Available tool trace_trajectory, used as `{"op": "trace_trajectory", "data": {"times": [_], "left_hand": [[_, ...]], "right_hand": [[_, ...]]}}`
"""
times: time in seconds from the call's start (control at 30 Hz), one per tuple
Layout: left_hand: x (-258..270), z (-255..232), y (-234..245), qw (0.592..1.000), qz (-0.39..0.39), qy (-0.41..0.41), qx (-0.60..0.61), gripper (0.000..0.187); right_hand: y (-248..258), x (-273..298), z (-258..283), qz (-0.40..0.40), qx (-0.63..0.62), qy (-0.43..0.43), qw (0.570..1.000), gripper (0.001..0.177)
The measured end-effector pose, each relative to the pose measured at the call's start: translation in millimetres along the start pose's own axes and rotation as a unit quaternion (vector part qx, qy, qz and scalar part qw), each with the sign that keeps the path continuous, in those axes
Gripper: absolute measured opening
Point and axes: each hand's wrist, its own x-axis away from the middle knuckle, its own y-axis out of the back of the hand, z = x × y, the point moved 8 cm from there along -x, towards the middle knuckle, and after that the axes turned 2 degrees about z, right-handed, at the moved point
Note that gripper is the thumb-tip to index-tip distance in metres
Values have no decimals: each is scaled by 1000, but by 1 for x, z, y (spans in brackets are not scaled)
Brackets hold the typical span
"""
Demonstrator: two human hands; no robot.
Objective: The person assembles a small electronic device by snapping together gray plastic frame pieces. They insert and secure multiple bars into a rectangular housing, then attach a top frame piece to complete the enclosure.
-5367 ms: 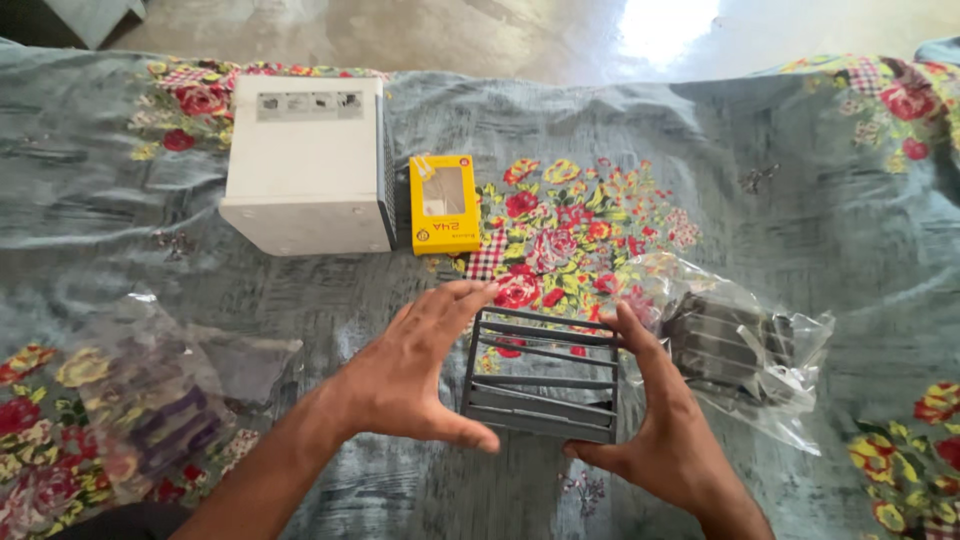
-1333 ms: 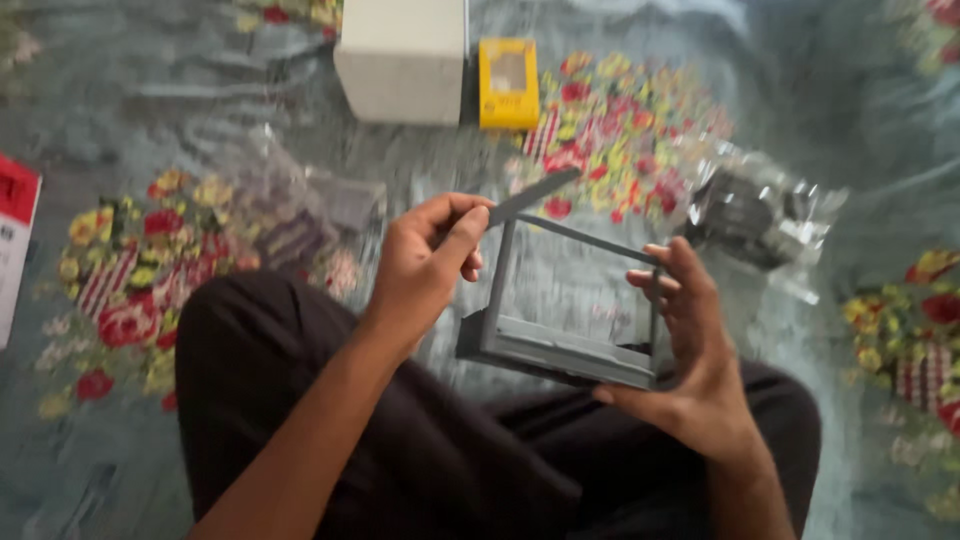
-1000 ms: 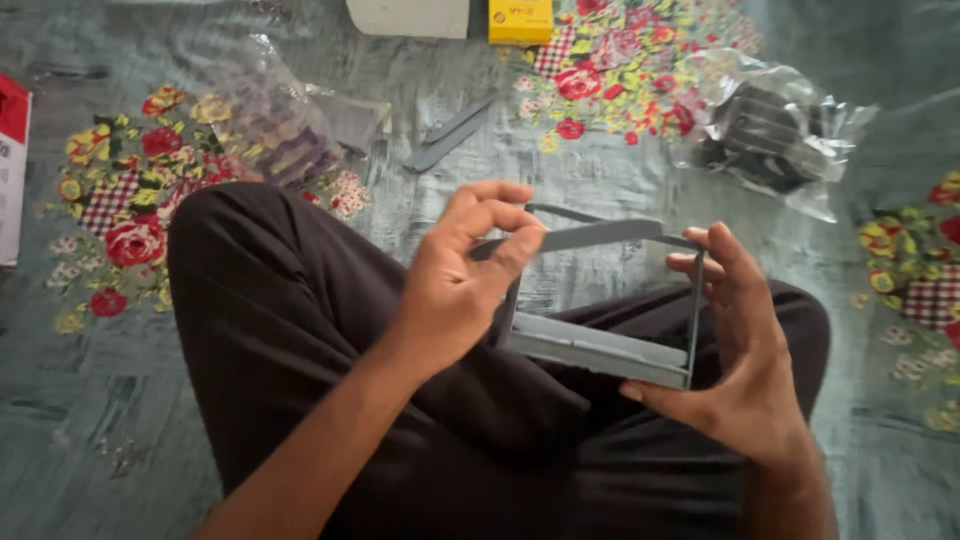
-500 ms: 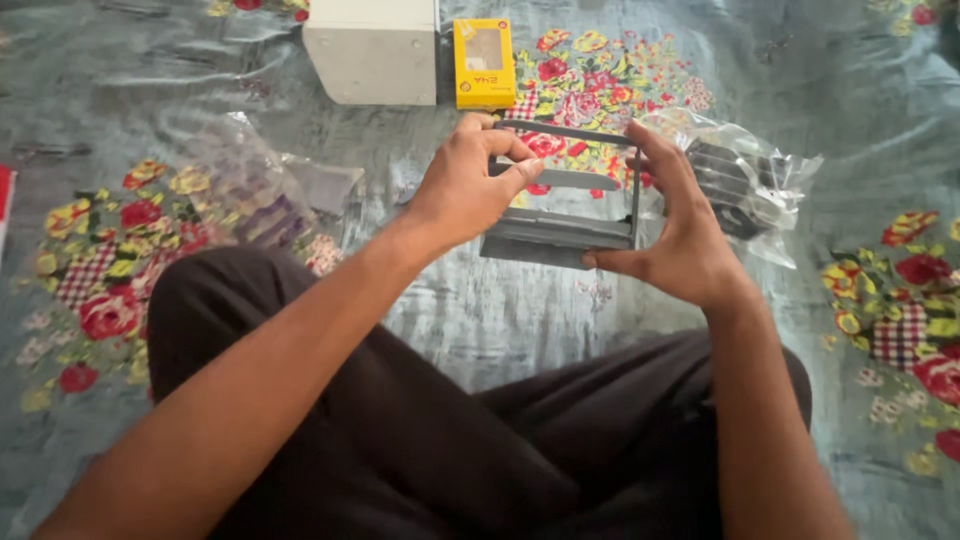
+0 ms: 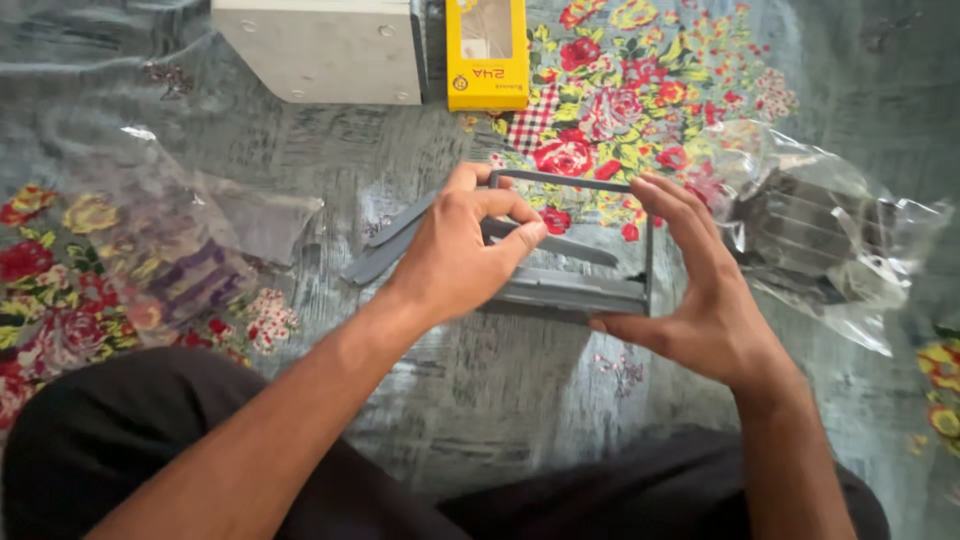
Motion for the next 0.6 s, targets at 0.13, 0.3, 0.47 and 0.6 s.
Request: {"op": "trace_trajectory", "data": {"times": [0.13,0.3,0.47,0.6], "left_hand": [[1,-11,3,1000,-9,-21,15,14],[1,-2,0,995,18,70,69,16],[1,-9,3,996,9,58,74,16],[2,-11,-1,992,20,68,104,18]], "right_hand": [[0,-2,6,-11,63,39,997,106],[2,-1,5,-33,89,33,995,96],[9,2,20,-91,101,61,989,61],[-5,2,35,-140,166,69,974,31]]}}
